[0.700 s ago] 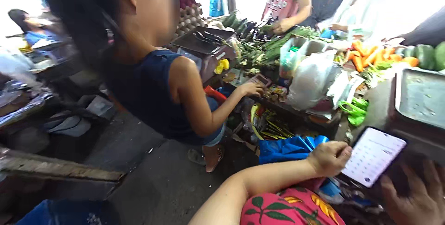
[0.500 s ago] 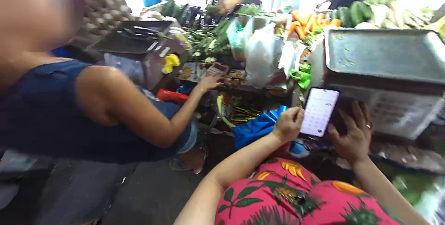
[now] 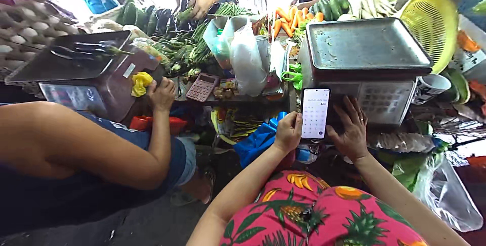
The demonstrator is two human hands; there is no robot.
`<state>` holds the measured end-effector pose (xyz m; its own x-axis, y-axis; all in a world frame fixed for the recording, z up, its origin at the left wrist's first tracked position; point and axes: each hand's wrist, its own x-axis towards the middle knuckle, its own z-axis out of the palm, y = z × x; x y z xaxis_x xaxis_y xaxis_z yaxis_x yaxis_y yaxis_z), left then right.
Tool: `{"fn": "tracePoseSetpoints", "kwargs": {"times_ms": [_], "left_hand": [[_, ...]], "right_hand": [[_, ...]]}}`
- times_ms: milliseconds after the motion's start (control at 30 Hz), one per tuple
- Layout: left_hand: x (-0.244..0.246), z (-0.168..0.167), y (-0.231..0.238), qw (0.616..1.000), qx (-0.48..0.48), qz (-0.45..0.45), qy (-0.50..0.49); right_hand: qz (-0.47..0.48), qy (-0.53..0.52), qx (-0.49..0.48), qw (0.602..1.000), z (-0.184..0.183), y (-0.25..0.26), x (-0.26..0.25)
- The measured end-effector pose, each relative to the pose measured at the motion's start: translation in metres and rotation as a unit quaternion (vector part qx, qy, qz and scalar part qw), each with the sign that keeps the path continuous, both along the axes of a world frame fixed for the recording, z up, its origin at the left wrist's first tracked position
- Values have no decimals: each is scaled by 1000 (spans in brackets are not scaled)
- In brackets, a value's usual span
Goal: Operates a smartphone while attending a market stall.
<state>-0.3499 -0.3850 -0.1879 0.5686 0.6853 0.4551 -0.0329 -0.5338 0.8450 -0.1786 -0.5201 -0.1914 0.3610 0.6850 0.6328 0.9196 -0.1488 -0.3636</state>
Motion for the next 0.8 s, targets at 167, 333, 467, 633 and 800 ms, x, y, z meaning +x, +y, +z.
{"fn": "tracePoseSetpoints", "kwargs": {"times_ms": [167,333,467,633,800], "left_hand": [[0,0,0,1000,1,1,-3],[-1,2,0,1000,5,6,-11],[-3,5,0,1000,-5,5,-1],[-2,5,0,1000,-10,0,-1],[-2,6,-2,1000,-9,3,6]], "right_hand": [[9,-6,3,1000,5,-1,-1],[19,-15,3,1000,8,1,-2],[16,-24,11,1000,7,2,-3],[17,-31,21,999,3,3,0],[7,-26,22,999,2,2,0]]}}
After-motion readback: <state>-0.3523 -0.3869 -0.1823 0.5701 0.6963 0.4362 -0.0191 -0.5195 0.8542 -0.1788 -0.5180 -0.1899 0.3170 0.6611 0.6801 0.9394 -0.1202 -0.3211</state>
